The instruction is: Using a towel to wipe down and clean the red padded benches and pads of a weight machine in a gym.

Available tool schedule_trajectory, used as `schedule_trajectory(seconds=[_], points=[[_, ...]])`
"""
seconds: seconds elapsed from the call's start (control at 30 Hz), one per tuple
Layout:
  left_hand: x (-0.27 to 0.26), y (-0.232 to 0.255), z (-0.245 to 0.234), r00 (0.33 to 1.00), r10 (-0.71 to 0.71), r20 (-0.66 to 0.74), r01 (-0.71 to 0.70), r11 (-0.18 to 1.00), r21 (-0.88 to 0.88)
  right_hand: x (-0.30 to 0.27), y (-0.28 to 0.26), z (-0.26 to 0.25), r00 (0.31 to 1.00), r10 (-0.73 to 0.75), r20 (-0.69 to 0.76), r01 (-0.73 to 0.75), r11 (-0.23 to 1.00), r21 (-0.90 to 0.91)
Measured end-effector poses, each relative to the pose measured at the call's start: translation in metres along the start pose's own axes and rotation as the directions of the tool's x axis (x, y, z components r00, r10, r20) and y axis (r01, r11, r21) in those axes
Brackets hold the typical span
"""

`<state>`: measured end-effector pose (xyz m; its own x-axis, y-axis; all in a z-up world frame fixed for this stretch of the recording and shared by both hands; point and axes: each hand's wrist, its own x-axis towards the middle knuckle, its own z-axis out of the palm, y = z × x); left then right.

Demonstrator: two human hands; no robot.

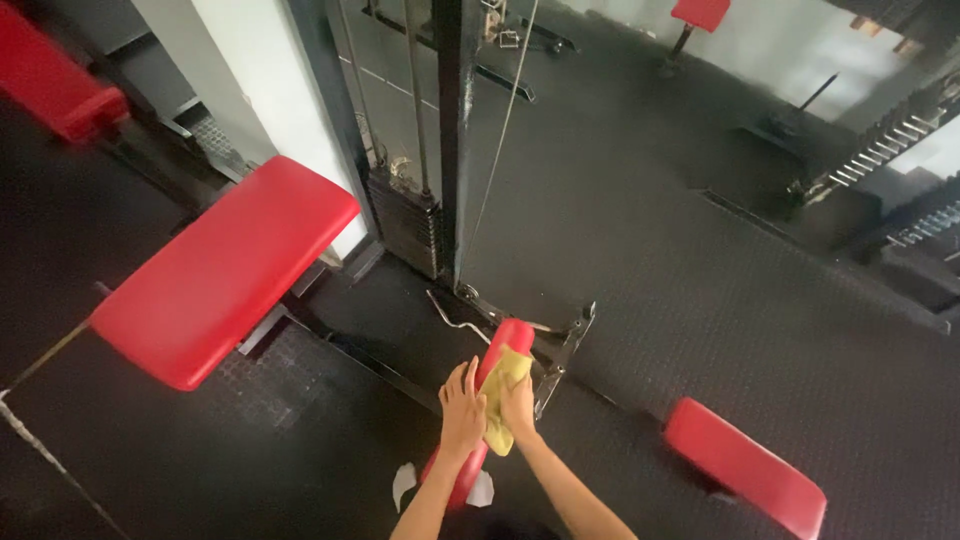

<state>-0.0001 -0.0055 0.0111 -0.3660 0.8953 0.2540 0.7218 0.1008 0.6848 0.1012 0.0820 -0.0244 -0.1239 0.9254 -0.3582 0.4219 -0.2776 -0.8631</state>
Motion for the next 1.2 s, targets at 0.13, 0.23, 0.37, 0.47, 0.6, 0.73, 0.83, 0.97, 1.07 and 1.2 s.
schedule_trajectory(seconds=[0.13,0.23,0.37,0.47,0.6,0.73,0.83,0.97,1.07,1.2], points=[[-0.002,-0.001,0.001,0.999,-0.039,0.01,0.039,0.998,-0.046,0.022,0.025,0.01,0.816,-0.543,0.196,0.568,0.693,-0.444],[0.002,0.0,-0.002,0.999,-0.028,-0.023,0.025,0.993,-0.112,0.05,0.03,0.013,0.723,-0.679,0.129,0.636,0.582,-0.507],[0.001,0.002,0.0,0.999,-0.046,-0.026,0.044,0.995,-0.089,0.072,0.001,0.002,0.734,-0.657,0.17,0.634,0.574,-0.519],[0.002,0.002,0.001,0.998,-0.05,-0.036,0.047,0.997,-0.061,0.096,-0.034,0.008,0.736,-0.648,0.197,0.638,0.566,-0.522],[0.002,0.003,0.003,0.998,-0.049,-0.045,0.048,0.999,-0.02,0.099,-0.055,0.019,0.741,-0.632,0.228,0.639,0.558,-0.529],[0.004,0.0,0.006,0.998,-0.05,-0.046,0.051,0.999,0.002,0.079,-0.04,0.009,0.748,-0.615,0.249,0.635,0.554,-0.539],[-0.001,-0.004,0.005,0.998,-0.049,-0.037,0.05,0.998,0.028,0.057,-0.02,0.003,0.76,-0.594,0.264,0.626,0.557,-0.546],[-0.004,-0.003,0.008,0.999,-0.047,-0.024,0.049,0.997,0.058,0.018,0.01,0.0,0.778,-0.56,0.285,0.608,0.559,-0.564],[-0.002,-0.005,0.008,0.998,-0.047,-0.033,0.049,0.996,0.078,0.009,0.017,-0.005,0.779,-0.547,0.306,0.61,0.546,-0.574],[-0.005,-0.005,0.012,0.999,-0.033,-0.037,0.037,0.993,0.11,0.015,0.005,-0.013,0.786,-0.528,0.323,0.603,0.537,-0.59]])
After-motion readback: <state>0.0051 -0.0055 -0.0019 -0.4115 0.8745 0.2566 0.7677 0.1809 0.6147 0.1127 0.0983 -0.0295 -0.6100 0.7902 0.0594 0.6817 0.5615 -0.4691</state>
